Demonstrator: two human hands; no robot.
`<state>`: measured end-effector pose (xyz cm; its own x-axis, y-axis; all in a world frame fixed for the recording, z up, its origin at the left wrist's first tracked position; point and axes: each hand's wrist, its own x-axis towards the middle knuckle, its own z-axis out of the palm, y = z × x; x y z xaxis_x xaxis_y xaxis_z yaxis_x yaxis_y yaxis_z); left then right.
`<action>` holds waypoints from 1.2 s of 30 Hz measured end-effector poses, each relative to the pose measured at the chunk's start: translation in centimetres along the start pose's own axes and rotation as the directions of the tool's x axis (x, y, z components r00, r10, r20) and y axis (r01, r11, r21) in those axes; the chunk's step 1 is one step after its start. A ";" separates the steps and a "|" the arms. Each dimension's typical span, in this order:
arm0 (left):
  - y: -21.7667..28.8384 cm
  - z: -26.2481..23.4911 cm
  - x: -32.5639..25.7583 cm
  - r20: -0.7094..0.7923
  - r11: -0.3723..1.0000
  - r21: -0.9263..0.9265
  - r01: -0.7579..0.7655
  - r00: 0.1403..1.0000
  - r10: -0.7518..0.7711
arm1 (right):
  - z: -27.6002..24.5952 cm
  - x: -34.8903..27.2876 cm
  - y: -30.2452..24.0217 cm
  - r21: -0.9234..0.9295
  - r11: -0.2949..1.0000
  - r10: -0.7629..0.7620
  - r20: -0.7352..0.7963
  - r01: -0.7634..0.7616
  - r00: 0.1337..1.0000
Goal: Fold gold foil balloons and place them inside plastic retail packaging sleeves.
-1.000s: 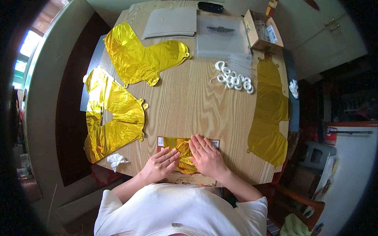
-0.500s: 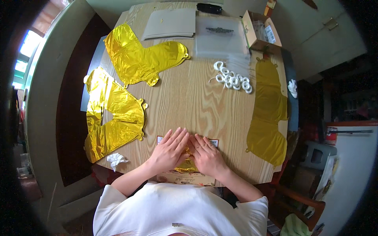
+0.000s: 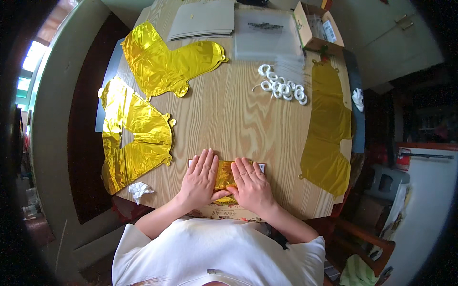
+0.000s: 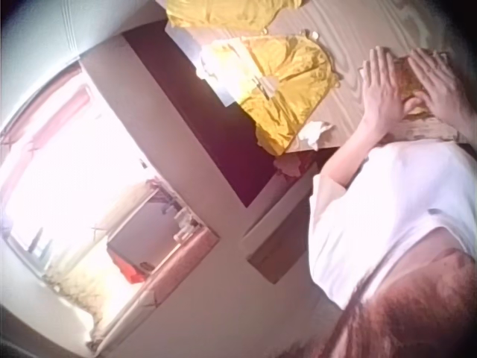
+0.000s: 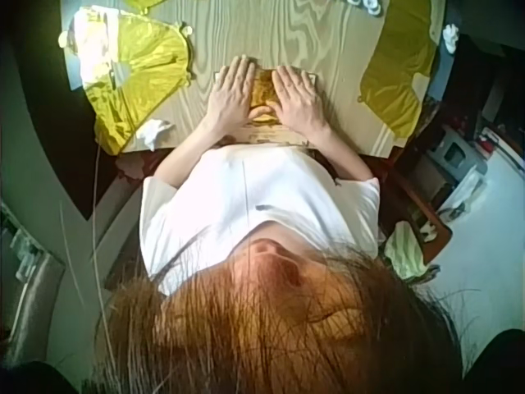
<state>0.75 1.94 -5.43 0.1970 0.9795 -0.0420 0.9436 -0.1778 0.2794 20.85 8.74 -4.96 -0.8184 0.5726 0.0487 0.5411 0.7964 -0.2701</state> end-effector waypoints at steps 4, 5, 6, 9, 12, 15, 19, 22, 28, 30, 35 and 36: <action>-0.2 -0.7 -0.4 0.010 0.998 0.053 0.035 0.999 -0.036 | 0.3 -0.4 0.0 -0.026 0.999 0.030 -0.005 -0.030 1.000; -0.3 -0.5 -0.7 0.012 0.998 0.044 0.041 0.999 -0.041 | 0.3 -0.6 0.0 -0.028 0.999 0.036 -0.012 -0.036 0.999; -0.5 -0.5 -0.8 0.014 0.997 0.052 0.049 0.999 -0.050 | 0.2 -0.6 0.0 -0.039 0.998 0.041 -0.012 -0.041 0.999; -1.0 -0.5 -1.6 0.034 0.998 -0.007 0.070 0.997 -0.070 | -0.1 -0.8 0.0 -0.058 0.997 0.054 -0.022 -0.055 0.998; -1.2 -0.8 -2.2 0.025 0.995 0.042 0.094 0.995 -0.095 | 0.1 -1.0 0.0 -0.050 0.997 0.060 -0.051 -0.063 0.997; -1.8 -0.7 -2.5 0.002 0.984 0.111 0.139 0.990 -0.140 | 0.2 -1.0 0.0 -0.048 0.997 0.064 -0.073 -0.068 0.995; -1.5 -1.4 -0.8 -0.045 0.986 0.119 0.113 0.993 -0.109 | 0.5 -1.1 0.1 -0.056 0.996 0.066 -0.085 -0.071 0.994; 0.0 -2.1 2.4 -0.085 0.996 -0.011 -0.086 0.993 0.085 | 0.1 -0.8 0.0 -0.067 0.994 0.084 -0.056 -0.087 0.995; 0.6 0.3 4.6 -0.077 0.957 -0.024 -0.288 0.955 0.285 | 0.6 -1.3 -0.3 -0.069 0.992 0.096 -0.077 -0.101 0.992; 0.5 0.1 4.2 -0.089 0.955 -0.007 -0.298 0.951 0.296 | 0.3 -1.1 -0.2 -0.058 0.992 0.110 -0.056 -0.114 0.992; 0.6 0.0 3.0 -0.044 0.960 0.050 -0.276 0.960 0.278 | 0.5 -1.5 -0.1 -0.045 0.993 0.112 -0.004 -0.112 0.994; 0.6 0.0 3.0 -0.042 0.958 0.058 -0.280 0.958 0.283 | 0.5 -1.5 -0.1 -0.046 0.992 0.114 0.009 -0.114 0.993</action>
<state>1.88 4.73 -5.44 0.4443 0.8924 0.0787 0.8644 -0.4501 0.2239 21.88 7.71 -5.53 -0.7530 0.6580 0.0087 0.6390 0.7343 -0.2289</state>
